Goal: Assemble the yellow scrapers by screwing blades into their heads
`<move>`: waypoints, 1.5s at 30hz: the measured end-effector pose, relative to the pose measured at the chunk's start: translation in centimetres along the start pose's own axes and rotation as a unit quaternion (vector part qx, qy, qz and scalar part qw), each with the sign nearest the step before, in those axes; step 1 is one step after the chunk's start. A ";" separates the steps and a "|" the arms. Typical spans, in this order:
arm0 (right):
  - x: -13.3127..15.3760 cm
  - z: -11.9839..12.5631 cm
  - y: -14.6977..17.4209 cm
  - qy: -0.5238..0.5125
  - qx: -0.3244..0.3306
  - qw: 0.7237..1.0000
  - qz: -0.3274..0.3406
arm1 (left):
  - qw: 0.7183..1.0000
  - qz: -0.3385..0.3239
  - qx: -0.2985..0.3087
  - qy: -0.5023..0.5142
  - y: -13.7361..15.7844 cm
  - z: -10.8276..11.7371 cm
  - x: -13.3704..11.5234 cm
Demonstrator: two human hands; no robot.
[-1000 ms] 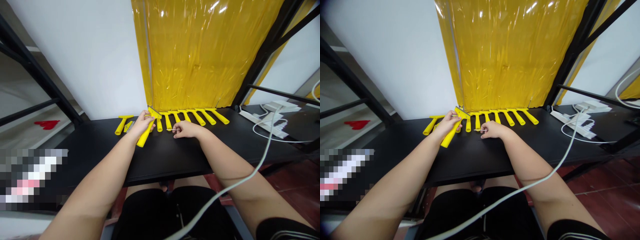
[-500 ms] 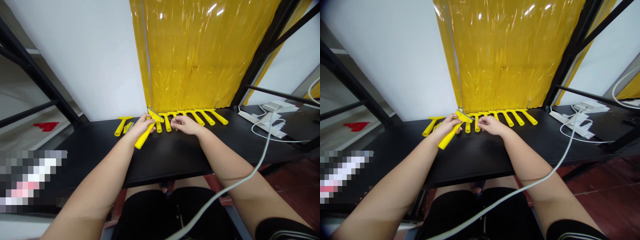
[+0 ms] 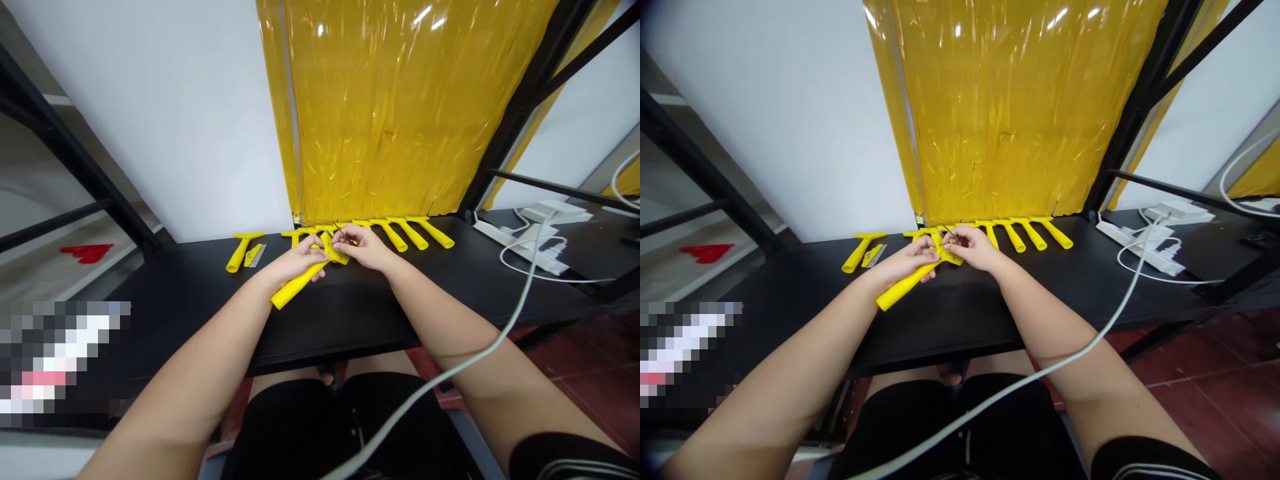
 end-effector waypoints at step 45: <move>-3.9 1.2 -0.1 0.059 -0.040 0.997 -0.013 | 0.980 -0.074 -0.184 0.010 -0.9 4.7 -0.9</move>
Point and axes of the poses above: each hand's wrist, its own y-axis away from the middle knuckle, its own z-axis out of the back of the hand, x = y × z, the point moved 10 cm from there along -y, towards the middle knuckle
